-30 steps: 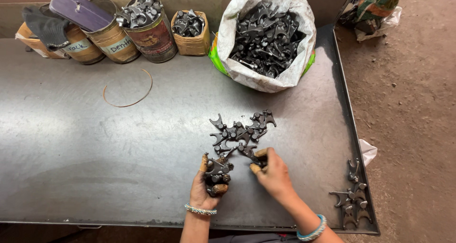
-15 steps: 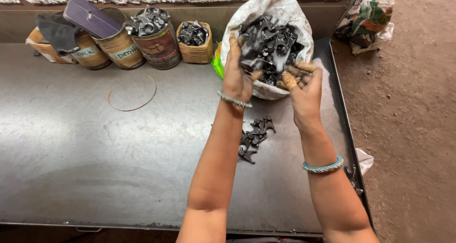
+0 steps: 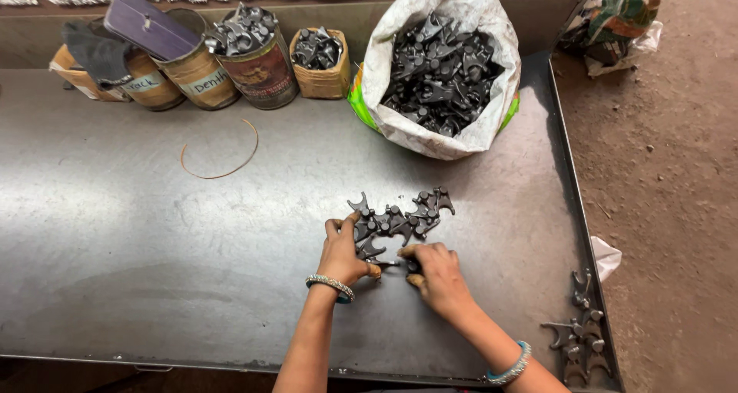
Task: The person sorts small dark metal parts on a metal table, picking them up one by one and placing them into a white sack. The hands repeatedly reach into a pile, separate individual pieces, and transfer them into the sack.
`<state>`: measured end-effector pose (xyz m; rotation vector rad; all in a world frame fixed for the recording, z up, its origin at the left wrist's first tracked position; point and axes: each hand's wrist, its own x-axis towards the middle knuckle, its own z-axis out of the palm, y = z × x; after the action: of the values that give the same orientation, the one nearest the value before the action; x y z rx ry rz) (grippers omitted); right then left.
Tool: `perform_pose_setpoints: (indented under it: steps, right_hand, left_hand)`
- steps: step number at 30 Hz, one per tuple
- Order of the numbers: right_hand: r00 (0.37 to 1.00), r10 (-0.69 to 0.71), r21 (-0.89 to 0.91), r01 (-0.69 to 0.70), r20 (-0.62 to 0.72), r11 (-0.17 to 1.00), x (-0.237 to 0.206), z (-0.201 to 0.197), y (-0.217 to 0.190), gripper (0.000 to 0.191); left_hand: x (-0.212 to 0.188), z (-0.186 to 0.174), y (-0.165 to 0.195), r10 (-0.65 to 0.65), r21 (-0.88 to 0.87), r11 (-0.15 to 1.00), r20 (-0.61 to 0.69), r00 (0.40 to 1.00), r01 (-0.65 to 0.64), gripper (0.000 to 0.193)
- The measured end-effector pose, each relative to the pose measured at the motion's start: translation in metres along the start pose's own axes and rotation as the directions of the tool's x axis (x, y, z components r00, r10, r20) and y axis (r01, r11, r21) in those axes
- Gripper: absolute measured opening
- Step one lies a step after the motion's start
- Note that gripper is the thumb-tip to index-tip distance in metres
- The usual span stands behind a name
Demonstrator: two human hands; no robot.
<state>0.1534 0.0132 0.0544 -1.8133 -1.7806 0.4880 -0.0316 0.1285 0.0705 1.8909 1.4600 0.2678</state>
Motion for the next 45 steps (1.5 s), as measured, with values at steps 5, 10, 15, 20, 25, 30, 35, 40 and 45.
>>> perform_pose_setpoints:
  steps: [5,10,15,20,25,30,35,40,45]
  right_hand:
    - [0.993,0.119,-0.001,-0.119,0.002,0.993,-0.034,-0.017,0.025,0.043]
    - [0.966,0.259,0.495,-0.221,-0.007,0.840,-0.059,-0.023,0.057,0.043]
    - [0.952,0.304,0.815,-0.199,0.029,0.544,-0.073,-0.026,0.077,0.036]
    - [0.945,0.324,0.799,-0.157,-0.049,0.580,-0.058,-0.021,0.063,0.028]
    - [0.971,0.218,0.617,-0.113,-0.098,0.779,-0.037,-0.035,0.019,0.031]
    - [0.991,-0.007,0.001,0.008,-0.136,1.000,-0.016,-0.050,0.004,0.052]
    - [0.997,0.006,0.051,-0.002,-0.075,0.999,-0.027,-0.042,0.026,0.044]
    - [0.964,0.253,0.127,-0.242,-0.078,0.962,-0.048,-0.043,0.066,0.031]
    - [0.939,0.344,0.854,-0.164,-0.019,0.494,-0.064,-0.054,0.087,0.039]
  left_hand:
    - [-0.019,0.027,-0.004,0.044,-0.052,0.998,-0.063,0.997,-0.047,0.109]
    - [-0.031,0.056,0.002,0.012,-0.191,0.981,-0.127,0.992,-0.036,0.102]
    - [-0.042,0.086,0.003,0.060,-0.672,0.734,-0.082,0.995,-0.100,0.099]
    - [-0.054,0.110,0.006,0.125,-0.687,0.651,-0.322,0.938,-0.322,0.053]
    - [-0.058,0.117,0.011,-0.130,-0.983,0.052,0.170,0.977,0.178,0.044]
    - [-0.051,0.101,0.000,-0.086,-0.961,-0.145,0.251,0.964,0.237,0.037]
    - [-0.048,0.092,-0.009,-0.098,-0.930,0.192,0.299,0.949,0.313,0.033]
    - [-0.046,0.108,0.002,0.032,-0.902,0.315,0.320,0.947,0.294,0.036]
    - [-0.051,0.116,0.016,0.029,-0.870,0.295,0.422,0.906,0.396,0.041]
